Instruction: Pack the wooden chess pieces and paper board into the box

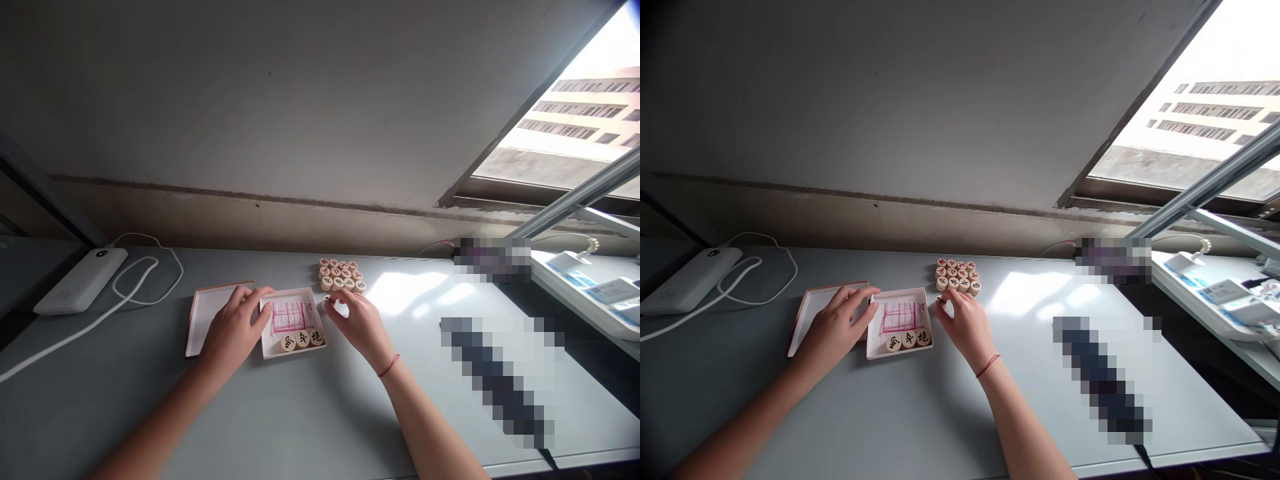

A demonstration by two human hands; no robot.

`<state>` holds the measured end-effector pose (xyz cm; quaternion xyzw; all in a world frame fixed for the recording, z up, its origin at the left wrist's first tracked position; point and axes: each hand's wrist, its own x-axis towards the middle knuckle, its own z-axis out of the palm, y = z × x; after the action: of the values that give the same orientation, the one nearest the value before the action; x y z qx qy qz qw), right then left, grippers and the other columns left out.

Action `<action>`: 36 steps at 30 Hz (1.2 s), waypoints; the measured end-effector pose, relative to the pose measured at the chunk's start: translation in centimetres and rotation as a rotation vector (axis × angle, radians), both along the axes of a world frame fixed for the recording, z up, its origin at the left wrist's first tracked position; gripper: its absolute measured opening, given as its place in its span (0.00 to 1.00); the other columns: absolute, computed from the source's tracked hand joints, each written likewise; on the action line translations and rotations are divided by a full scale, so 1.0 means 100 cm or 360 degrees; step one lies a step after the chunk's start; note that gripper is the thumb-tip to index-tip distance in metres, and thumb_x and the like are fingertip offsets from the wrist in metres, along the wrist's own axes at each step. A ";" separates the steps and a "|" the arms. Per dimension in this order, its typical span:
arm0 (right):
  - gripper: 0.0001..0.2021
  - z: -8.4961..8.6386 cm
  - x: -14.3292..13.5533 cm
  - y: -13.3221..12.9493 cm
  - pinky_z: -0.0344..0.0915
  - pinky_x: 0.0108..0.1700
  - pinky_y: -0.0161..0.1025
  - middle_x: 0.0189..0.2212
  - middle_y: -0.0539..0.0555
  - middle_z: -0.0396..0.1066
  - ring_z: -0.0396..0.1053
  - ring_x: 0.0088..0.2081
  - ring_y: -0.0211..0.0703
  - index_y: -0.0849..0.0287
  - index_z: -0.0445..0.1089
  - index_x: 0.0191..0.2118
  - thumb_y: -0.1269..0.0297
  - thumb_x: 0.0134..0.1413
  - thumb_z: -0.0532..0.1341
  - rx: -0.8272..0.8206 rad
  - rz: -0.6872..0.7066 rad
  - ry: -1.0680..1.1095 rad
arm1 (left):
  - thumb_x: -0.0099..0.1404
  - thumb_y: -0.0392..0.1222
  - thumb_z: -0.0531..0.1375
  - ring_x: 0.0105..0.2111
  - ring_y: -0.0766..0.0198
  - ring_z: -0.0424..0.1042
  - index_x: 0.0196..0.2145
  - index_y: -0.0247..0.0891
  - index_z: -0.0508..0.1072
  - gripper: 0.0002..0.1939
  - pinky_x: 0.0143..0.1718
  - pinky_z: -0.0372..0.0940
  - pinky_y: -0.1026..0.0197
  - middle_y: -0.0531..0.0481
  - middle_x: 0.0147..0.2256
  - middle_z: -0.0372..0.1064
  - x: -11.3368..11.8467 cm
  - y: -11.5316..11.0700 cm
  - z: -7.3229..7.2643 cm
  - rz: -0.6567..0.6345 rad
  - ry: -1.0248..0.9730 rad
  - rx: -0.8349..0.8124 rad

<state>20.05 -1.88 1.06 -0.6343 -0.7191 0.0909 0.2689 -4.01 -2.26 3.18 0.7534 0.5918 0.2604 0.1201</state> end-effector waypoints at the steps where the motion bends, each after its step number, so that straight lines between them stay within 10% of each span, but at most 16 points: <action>1: 0.06 -0.003 0.001 0.001 0.63 0.33 0.39 0.31 0.54 0.73 0.69 0.33 0.45 0.56 0.67 0.32 0.63 0.57 0.56 -0.0077 -0.0019 -0.0027 | 0.67 0.47 0.50 0.24 0.67 0.66 0.47 0.47 0.70 0.14 0.28 0.62 0.63 0.51 0.38 0.65 -0.002 0.001 0.000 0.0044 0.0070 -0.0019; 9: 0.04 -0.016 0.000 0.004 0.60 0.33 0.37 0.33 0.53 0.71 0.68 0.32 0.43 0.56 0.64 0.37 0.66 0.55 0.56 -0.0183 -0.0040 -0.0092 | 0.65 0.39 0.50 0.26 0.59 0.71 0.52 0.44 0.63 0.17 0.25 0.57 0.63 0.51 0.33 0.70 0.003 0.002 -0.004 0.0025 0.0401 -0.0498; 18: 0.05 -0.025 0.005 0.012 0.59 0.32 0.37 0.35 0.54 0.73 0.67 0.29 0.41 0.56 0.65 0.38 0.64 0.58 0.55 -0.0066 -0.0073 -0.0053 | 0.65 0.33 0.46 0.24 0.59 0.70 0.46 0.40 0.62 0.13 0.24 0.51 0.63 0.54 0.26 0.70 0.004 0.006 -0.024 0.0026 0.0459 -0.0351; 26: 0.13 0.002 -0.014 -0.006 0.57 0.29 0.35 0.26 0.53 0.69 0.64 0.26 0.40 0.56 0.67 0.38 0.57 0.63 0.48 -0.0043 0.0145 0.0179 | 0.69 0.40 0.49 0.36 0.56 0.69 0.41 0.38 0.72 0.12 0.36 0.58 0.57 0.44 0.37 0.70 0.010 -0.001 -0.016 -0.0146 0.0486 0.0152; 36: 0.20 -0.005 -0.027 -0.010 0.46 0.23 0.35 0.15 0.47 0.53 0.48 0.18 0.36 0.55 0.51 0.20 0.56 0.64 0.47 -0.0355 0.0253 0.0224 | 0.69 0.39 0.48 0.39 0.55 0.67 0.32 0.38 0.71 0.13 0.39 0.55 0.54 0.47 0.35 0.71 0.023 -0.019 -0.012 -0.0504 0.0493 -0.0133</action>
<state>17.32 -2.86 0.61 -0.5934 -0.7318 0.2354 0.2385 -1.72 -4.14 1.95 0.8623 0.4878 0.0947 0.0981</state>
